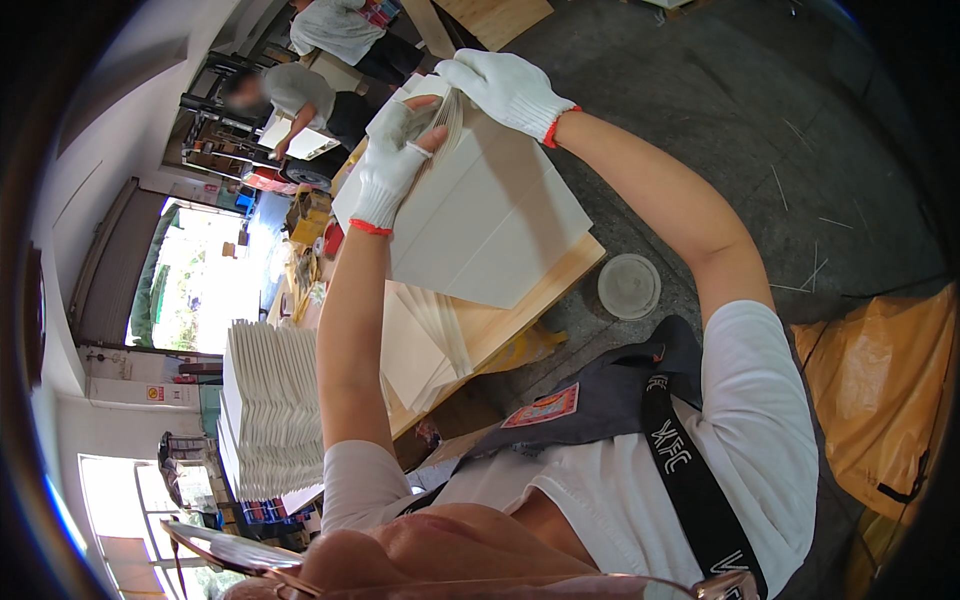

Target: The person picks up flat white paper sheets from a stack and places them onto a pile on a table, one by one.

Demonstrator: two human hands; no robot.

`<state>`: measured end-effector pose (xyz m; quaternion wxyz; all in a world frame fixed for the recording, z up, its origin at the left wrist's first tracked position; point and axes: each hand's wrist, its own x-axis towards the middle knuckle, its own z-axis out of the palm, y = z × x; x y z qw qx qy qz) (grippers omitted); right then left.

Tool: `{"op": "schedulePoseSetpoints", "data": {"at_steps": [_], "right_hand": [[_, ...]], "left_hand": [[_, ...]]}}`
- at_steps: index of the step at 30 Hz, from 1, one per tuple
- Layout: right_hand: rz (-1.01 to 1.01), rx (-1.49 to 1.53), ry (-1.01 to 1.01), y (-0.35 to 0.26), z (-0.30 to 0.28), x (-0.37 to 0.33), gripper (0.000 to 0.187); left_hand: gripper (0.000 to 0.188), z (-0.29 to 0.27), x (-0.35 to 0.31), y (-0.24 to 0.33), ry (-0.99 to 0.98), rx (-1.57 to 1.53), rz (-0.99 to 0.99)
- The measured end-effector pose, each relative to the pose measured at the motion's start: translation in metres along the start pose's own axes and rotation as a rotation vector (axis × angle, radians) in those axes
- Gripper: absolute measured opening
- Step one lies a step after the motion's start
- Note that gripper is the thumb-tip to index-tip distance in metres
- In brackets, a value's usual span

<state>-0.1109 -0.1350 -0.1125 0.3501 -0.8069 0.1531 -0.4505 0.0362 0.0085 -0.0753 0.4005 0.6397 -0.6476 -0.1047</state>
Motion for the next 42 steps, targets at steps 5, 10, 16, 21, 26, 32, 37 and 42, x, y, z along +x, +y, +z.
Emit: {"op": "schedulePoseSetpoints", "data": {"at_steps": [5,10,16,21,26,32,37,42], "right_hand": [[-0.094,-0.014,0.094,0.003,0.003,-0.004,0.05],[-0.174,-0.124,0.059,0.006,0.001,0.0,0.05],[0.021,-0.046,0.014,0.009,0.003,0.001,0.048],[-0.014,-0.06,0.039,0.01,0.006,0.0,0.046],[-0.046,-0.107,0.039,0.012,0.003,-0.002,0.047],[-0.005,0.027,-0.02,-0.004,-0.007,-0.006,0.05],[0.066,-0.366,-0.048,0.014,-0.03,-0.003,0.056],[-0.309,-0.668,-0.151,0.009,-0.033,-0.003,0.04]], "left_hand": [[0.046,0.006,-0.007,0.022,0.081,0.107,-0.019],[0.041,0.005,-0.006,0.015,0.057,0.241,0.088],[0.039,0.008,-0.005,0.012,0.086,0.269,0.078],[0.041,0.01,-0.007,0.018,0.0,0.124,-0.103],[0.047,0.012,-0.003,0.021,0.011,0.084,-0.142],[0.049,0.014,-0.002,0.003,0.032,0.188,0.005],[0.048,0.008,-0.009,0.043,-0.026,0.254,-0.188],[0.036,0.008,-0.012,0.035,0.05,0.23,-0.114]]}}
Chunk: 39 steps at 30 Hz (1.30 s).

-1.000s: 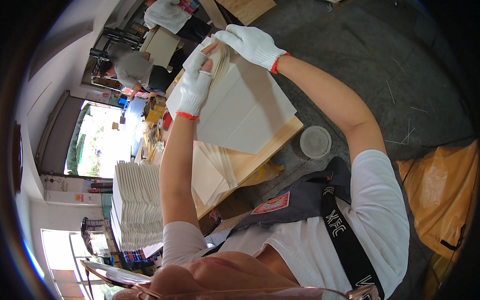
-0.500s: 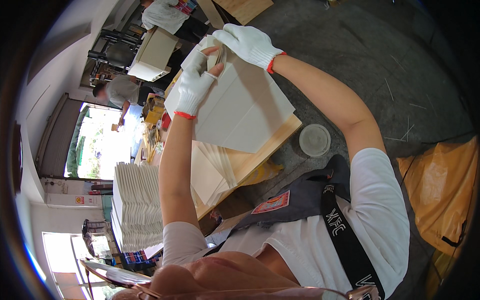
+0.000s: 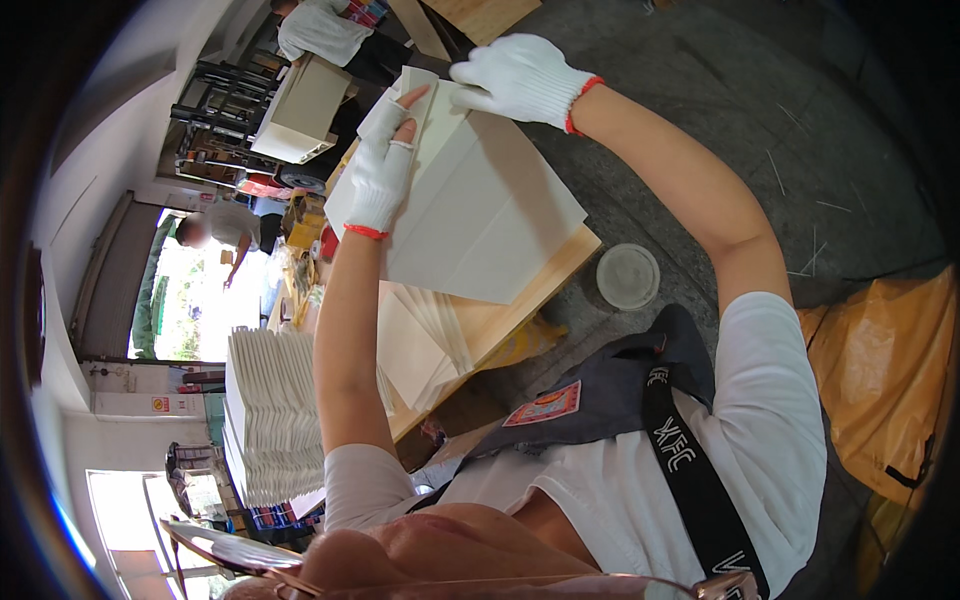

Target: The person picks up flat white paper sheets from a stack and places them onto a pile on a table, one by one.

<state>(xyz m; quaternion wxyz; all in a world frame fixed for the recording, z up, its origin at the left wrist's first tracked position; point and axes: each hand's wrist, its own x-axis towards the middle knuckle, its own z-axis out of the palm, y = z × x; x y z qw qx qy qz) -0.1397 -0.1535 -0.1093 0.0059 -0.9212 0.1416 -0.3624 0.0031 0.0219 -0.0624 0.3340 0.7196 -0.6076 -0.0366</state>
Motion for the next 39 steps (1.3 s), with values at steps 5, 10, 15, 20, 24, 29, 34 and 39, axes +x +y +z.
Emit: {"op": "schedulePoseSetpoints", "data": {"at_steps": [5,10,15,20,24,29,34,39], "right_hand": [[0.199,0.338,-0.034,-0.007,0.01,0.016,0.037],[0.387,0.601,-0.002,-0.013,0.02,0.009,0.039],[0.355,0.617,0.148,-0.013,0.033,0.006,0.04],[0.344,0.621,0.132,-0.014,0.03,0.005,0.039],[0.332,0.621,0.09,-0.022,0.014,0.003,0.04],[0.372,0.589,0.09,-0.017,0.027,0.002,0.038],[0.34,0.617,0.145,-0.017,0.03,0.0,0.038],[0.348,0.664,0.16,-0.017,0.027,0.001,0.04]], "left_hand": [[0.03,0.0,0.006,-0.003,-0.048,0.02,-0.018],[0.032,0.0,0.006,-0.007,-0.074,-0.026,-0.035],[0.039,0.005,0.007,-0.011,-0.061,-0.08,-0.068],[0.036,0.002,0.005,-0.004,-0.081,-0.102,-0.085],[0.04,0.001,0.003,-0.001,-0.037,0.049,0.069],[0.05,0.003,0.001,0.004,0.01,0.103,0.035],[0.052,0.006,0.013,-0.012,0.063,0.246,0.122],[0.053,0.012,0.024,-0.019,0.057,0.313,0.114]]}}
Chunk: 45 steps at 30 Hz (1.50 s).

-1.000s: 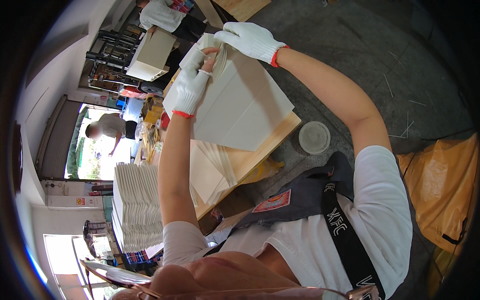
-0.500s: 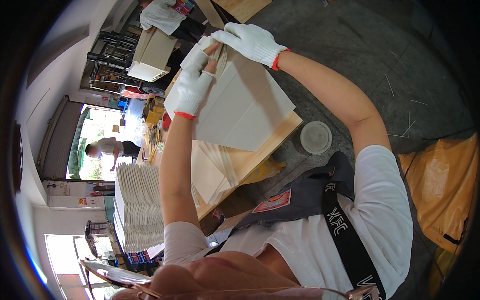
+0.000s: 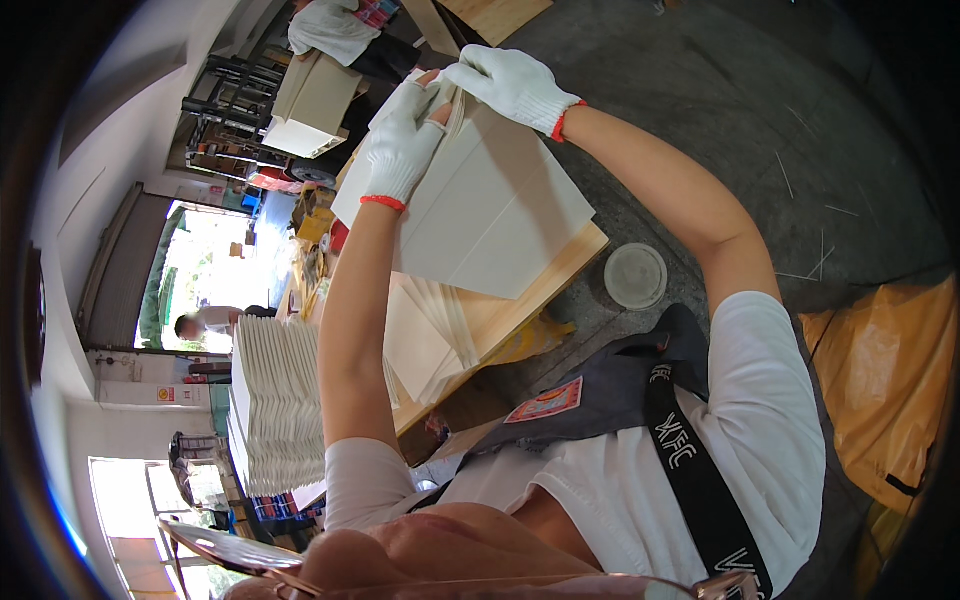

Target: The person picks up flat white paper sheets from a stack and places them onto a pile on a table, one by one.

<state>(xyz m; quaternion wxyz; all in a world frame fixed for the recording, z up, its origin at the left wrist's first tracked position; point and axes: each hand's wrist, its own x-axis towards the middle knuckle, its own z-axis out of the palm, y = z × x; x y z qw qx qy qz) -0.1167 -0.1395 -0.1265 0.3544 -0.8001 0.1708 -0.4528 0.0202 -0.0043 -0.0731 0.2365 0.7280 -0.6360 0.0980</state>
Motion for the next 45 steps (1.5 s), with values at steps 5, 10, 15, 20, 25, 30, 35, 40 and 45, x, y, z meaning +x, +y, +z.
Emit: {"op": "schedulePoseSetpoints", "data": {"at_steps": [5,10,15,20,25,30,35,40,45], "right_hand": [[0.027,0.045,-0.03,-0.002,-0.003,-0.001,0.044],[0.073,-0.264,-0.133,0.005,-0.027,-0.001,0.054],[-0.348,-0.569,-0.076,0.01,-0.025,0.0,0.044],[-0.233,-0.415,-0.161,-0.004,-0.015,0.02,0.045],[0.001,-0.116,-0.143,0.005,-0.004,0.009,0.043],[-0.067,-0.1,0.039,0.011,0.007,0.001,0.04],[-0.031,-0.127,0.006,0.012,0.005,0.002,0.039],[-0.064,-0.121,-0.032,0.008,0.004,0.001,0.039],[-0.211,-0.249,0.043,0.022,0.01,0.002,0.037]], "left_hand": [[0.057,-0.008,-0.006,0.006,-0.098,0.034,0.004],[0.052,-0.01,-0.007,0.013,-0.068,-0.132,-0.068],[0.039,-0.003,-0.009,0.01,0.059,-0.239,-0.064],[0.028,-0.006,-0.007,0.001,-0.032,-0.202,-0.07],[0.03,-0.011,-0.006,0.007,-0.072,-0.204,-0.071],[0.036,0.002,-0.006,-0.009,-0.081,-0.371,-0.055],[0.037,0.0,-0.005,-0.008,-0.101,-0.375,-0.082],[0.034,-0.006,-0.008,0.001,-0.003,-0.261,0.013],[0.03,-0.011,-0.006,0.01,-0.018,-0.238,0.01]]}}
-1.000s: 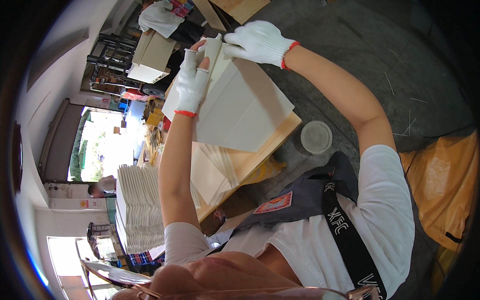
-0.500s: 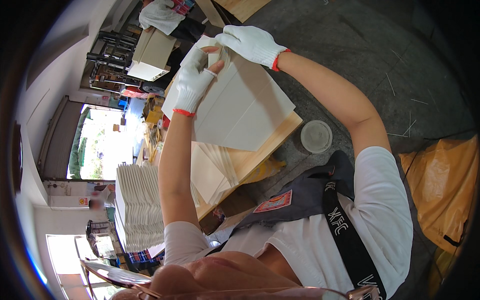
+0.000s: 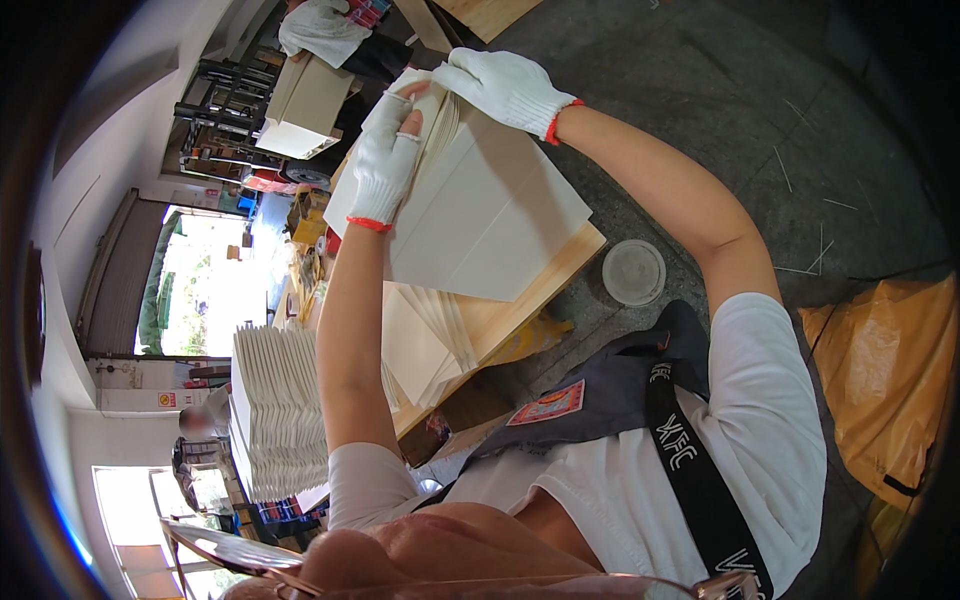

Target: The person picks up flat white paper sheets from a stack and places them onto a pile on a table, one by one.

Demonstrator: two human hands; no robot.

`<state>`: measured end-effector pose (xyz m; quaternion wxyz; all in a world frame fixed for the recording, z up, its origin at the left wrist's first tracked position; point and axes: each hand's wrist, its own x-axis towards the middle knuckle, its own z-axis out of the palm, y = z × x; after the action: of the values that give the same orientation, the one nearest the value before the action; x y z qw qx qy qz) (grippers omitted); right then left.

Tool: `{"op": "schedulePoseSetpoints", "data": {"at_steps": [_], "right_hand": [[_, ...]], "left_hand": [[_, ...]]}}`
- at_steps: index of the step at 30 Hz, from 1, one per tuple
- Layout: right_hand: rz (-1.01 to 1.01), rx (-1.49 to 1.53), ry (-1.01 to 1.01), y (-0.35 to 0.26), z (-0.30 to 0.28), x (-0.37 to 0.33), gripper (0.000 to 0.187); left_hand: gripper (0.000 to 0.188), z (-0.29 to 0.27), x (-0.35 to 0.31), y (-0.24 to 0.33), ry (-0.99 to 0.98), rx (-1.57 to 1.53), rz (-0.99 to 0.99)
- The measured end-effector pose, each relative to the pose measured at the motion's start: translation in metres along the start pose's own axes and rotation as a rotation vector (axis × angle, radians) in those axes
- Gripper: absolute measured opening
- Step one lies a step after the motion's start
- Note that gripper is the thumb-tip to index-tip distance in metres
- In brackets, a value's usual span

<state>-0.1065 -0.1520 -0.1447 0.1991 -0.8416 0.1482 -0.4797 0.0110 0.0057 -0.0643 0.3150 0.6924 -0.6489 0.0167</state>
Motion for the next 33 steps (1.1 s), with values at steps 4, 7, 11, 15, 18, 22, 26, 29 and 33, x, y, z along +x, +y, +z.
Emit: {"op": "schedulePoseSetpoints", "data": {"at_steps": [4,7,11,15,18,22,26,29,33], "right_hand": [[0.014,0.023,-0.007,0.001,0.003,0.001,0.036],[0.03,0.036,-0.029,0.001,0.003,0.001,0.036],[0.11,0.075,-0.077,-0.003,-0.002,0.002,0.035],[-0.001,0.063,-0.037,-0.01,-0.013,-0.002,0.036],[0.056,0.06,-0.062,-0.012,-0.011,-0.001,0.036],[0.209,0.124,-0.086,-0.01,-0.009,0.0,0.034],[0.181,0.135,-0.073,-0.01,-0.008,-0.002,0.031],[0.11,0.134,-0.037,-0.011,-0.007,-0.004,0.031],[0.15,0.117,-0.081,-0.002,-0.014,-0.001,0.037]], "left_hand": [[0.032,0.0,-0.002,0.0,-0.06,0.026,-0.079],[0.035,0.007,0.002,-0.016,-0.033,0.03,0.038],[0.038,0.003,-0.002,-0.004,-0.078,0.011,-0.073],[0.034,0.008,-0.001,-0.003,0.082,0.085,0.107],[0.032,0.001,-0.004,0.0,0.063,0.131,0.046],[0.033,0.001,-0.002,0.003,-0.054,0.105,-0.017],[0.036,0.004,-0.003,0.0,-0.066,0.156,0.005],[0.04,0.001,-0.005,0.003,-0.092,0.138,-0.066],[0.042,0.005,-0.006,0.009,-0.045,0.227,0.033]]}}
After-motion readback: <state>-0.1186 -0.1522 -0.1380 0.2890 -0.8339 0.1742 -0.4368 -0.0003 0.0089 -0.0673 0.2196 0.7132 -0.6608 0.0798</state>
